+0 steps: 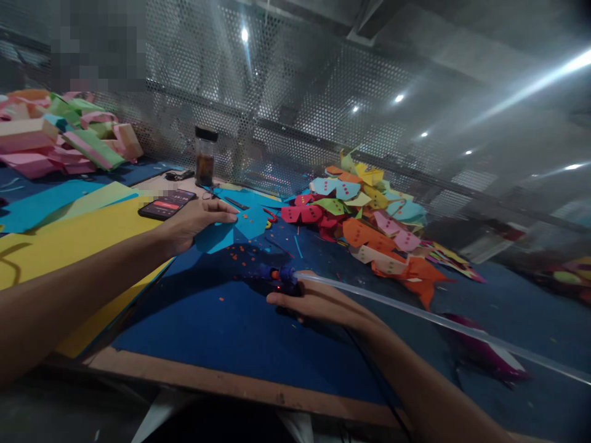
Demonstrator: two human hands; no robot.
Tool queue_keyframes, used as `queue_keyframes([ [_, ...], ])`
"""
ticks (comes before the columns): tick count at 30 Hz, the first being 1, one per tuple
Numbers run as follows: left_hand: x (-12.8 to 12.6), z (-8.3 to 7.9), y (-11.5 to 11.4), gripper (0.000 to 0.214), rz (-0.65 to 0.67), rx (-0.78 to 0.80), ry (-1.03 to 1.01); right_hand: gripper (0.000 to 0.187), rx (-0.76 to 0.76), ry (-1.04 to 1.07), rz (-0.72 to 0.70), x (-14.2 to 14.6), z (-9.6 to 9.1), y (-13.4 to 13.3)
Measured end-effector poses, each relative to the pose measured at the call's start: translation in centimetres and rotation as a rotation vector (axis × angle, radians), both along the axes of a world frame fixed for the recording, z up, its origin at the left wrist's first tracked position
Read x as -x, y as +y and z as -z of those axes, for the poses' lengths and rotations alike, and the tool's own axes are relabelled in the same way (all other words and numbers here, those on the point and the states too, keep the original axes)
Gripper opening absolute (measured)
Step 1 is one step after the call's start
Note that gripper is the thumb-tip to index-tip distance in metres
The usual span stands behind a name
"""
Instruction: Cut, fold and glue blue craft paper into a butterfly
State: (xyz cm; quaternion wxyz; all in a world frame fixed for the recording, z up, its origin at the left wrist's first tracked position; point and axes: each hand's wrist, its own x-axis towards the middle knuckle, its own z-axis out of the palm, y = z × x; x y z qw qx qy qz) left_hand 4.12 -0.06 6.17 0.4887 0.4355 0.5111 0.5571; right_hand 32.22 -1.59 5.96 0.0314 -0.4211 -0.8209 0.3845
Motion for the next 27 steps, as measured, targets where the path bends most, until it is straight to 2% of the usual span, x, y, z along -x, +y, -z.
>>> queue_keyframes([
  [11, -0.1, 0.0, 0.0, 0.028, 0.013, 0.003, -0.011, 0.048, 0.028, 0.017, 0.057, 0.0, -0.2, -0.3],
  [16, -0.1, 0.1, 0.0, 0.03, 0.02, -0.001, -0.001, 0.046, 0.064, 0.118, 0.078, -0.5, -0.4, -0.7],
  [22, -0.1, 0.2, 0.1, 0.032, 0.03, 0.009, 0.027, 0.053, -0.035, 0.166, 0.172, -1.5, -0.7, -0.9],
  [27, -0.1, 0.3, 0.0, 0.036, 0.05, 0.019, 0.045, 0.054, -0.176, 0.169, 0.233, -1.5, -1.3, -0.8],
])
